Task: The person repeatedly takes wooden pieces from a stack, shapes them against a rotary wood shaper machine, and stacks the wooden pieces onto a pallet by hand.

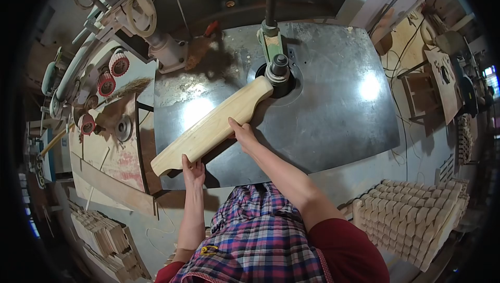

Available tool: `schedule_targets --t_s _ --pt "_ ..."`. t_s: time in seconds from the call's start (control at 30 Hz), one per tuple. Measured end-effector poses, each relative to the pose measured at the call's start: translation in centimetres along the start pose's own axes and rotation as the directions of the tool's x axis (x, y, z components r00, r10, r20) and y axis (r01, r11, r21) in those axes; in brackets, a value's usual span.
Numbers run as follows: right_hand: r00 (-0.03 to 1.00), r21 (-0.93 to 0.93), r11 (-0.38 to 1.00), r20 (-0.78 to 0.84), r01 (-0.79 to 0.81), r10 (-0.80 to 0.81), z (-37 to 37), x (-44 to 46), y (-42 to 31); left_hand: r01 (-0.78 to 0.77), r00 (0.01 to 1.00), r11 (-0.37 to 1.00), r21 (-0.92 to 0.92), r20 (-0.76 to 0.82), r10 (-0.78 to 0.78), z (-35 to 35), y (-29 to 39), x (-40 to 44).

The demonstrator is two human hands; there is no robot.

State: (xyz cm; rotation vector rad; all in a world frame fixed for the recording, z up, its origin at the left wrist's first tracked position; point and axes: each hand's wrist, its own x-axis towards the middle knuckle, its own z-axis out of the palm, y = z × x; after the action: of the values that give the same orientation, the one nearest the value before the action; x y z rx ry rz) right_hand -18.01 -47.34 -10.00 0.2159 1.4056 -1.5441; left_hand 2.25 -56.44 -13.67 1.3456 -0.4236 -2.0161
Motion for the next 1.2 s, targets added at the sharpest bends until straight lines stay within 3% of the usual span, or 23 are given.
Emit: schedule_targets --t_s 0.5,0.7,0.9,0.97,1.0,1.13,1.2 --pt "0.991 0.281 0.959 0.131 -0.043 0.006 1.7 3.4 -1.3 0.060 0.998 0.998 -0.012 -0.031 -0.061 2.0 0.0 0.4" --pt "0.981 0.352 0.934 0.196 -0.069 -0.002 3.1 3.0 -0.2 0.098 0.994 0.989 -0.114 -0.034 -0.103 3.4 -0.9 -0.7" --pt "0.960 0.406 0.907 0.280 -0.112 -0.007 6.0 0.5 4.4 0.056 0.998 0.971 -0.230 -0.025 -0.064 -2.8 0.5 -2.7" --pt "0.952 0.424 0.894 0.306 -0.143 0.007 6.3 -0.8 6.2 -0.074 0.994 0.932 -0.356 0.047 0.097 -6.4 1.1 -2.7" --pt "0.949 0.419 0.895 0.316 -0.153 0.014 6.4 -1.2 6.7 -0.085 0.994 0.930 -0.358 0.037 0.105 -6.1 1.6 -3.4" --pt "0.672 0.443 0.867 0.716 -0.228 -0.188 4.8 -4.3 8.4 -0.167 0.891 0.872 -0.460 0.307 0.333 -4.2 4.1 -7.6" --pt "0.643 0.395 0.888 0.749 -0.237 -0.161 3.3 -4.7 8.0 -0.199 0.846 0.882 -0.428 0.380 0.375 -4.1 4.5 -8.3"
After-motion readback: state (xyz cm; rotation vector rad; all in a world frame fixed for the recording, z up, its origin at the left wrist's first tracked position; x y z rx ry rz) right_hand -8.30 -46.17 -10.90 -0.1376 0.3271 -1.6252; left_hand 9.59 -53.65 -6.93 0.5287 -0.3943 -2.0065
